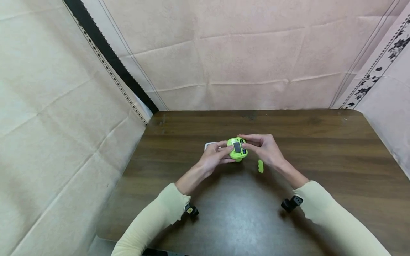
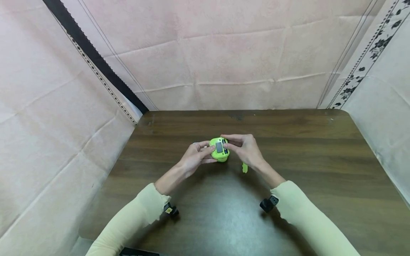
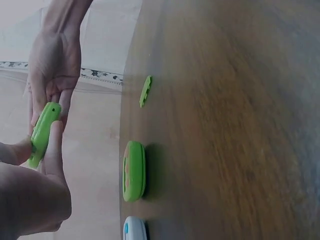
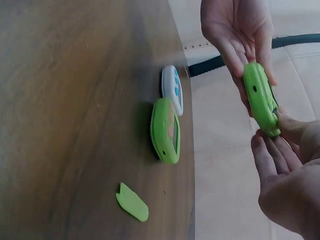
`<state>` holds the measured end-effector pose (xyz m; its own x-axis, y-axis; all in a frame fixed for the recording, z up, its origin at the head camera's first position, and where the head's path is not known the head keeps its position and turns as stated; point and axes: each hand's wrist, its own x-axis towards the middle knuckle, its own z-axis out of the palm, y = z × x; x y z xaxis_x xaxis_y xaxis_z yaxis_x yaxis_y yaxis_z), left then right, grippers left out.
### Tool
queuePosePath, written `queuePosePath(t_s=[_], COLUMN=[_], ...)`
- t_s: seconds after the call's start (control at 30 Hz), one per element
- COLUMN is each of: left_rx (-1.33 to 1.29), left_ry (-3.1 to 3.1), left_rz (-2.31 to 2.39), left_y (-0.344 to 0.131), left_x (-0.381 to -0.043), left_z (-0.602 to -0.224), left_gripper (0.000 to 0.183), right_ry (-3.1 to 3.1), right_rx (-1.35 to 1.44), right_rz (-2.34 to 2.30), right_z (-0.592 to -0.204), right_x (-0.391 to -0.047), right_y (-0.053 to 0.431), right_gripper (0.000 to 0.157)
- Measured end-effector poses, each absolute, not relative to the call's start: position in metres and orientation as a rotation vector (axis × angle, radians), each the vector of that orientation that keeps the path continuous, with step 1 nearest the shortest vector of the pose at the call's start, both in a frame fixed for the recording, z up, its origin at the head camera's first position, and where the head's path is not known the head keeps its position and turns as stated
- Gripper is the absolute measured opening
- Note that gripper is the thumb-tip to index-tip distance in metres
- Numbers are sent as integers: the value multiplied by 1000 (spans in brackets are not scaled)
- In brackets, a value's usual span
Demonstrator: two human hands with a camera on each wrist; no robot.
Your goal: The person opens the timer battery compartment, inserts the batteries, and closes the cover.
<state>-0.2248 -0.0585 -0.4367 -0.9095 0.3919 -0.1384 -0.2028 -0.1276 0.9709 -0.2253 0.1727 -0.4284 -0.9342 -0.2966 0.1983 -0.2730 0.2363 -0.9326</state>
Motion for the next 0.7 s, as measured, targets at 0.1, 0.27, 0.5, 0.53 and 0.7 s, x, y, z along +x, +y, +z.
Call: queuePosePath(t_s=[0.1,0.27,0.5,0.53,0.7], left_rx=[269,324,334,342,342], left_ry=[1840,1973,2000,1999,2009], left_rz=[2081,2036,1965,1964,1967], left_y=[-58,-62,-67,-66,-64], left_x=[-225,-225,-226,-227,-228], left_z=[-437,-440,-450,-450,-449], left_gripper=[36,33,34,34,35], right_ry=[2462,2693,2874,2886,2890], right_rx=[-593,-676,-703,-713,-730], right_rz=[-1822,-1318,-694,-692,-715], right_z=[-430,-439,-466,-468,-472], right_x=[-225,-223,-218,-217,-215], right_y=[181,210,218,217,214], right_gripper=[38,49,48,44,24])
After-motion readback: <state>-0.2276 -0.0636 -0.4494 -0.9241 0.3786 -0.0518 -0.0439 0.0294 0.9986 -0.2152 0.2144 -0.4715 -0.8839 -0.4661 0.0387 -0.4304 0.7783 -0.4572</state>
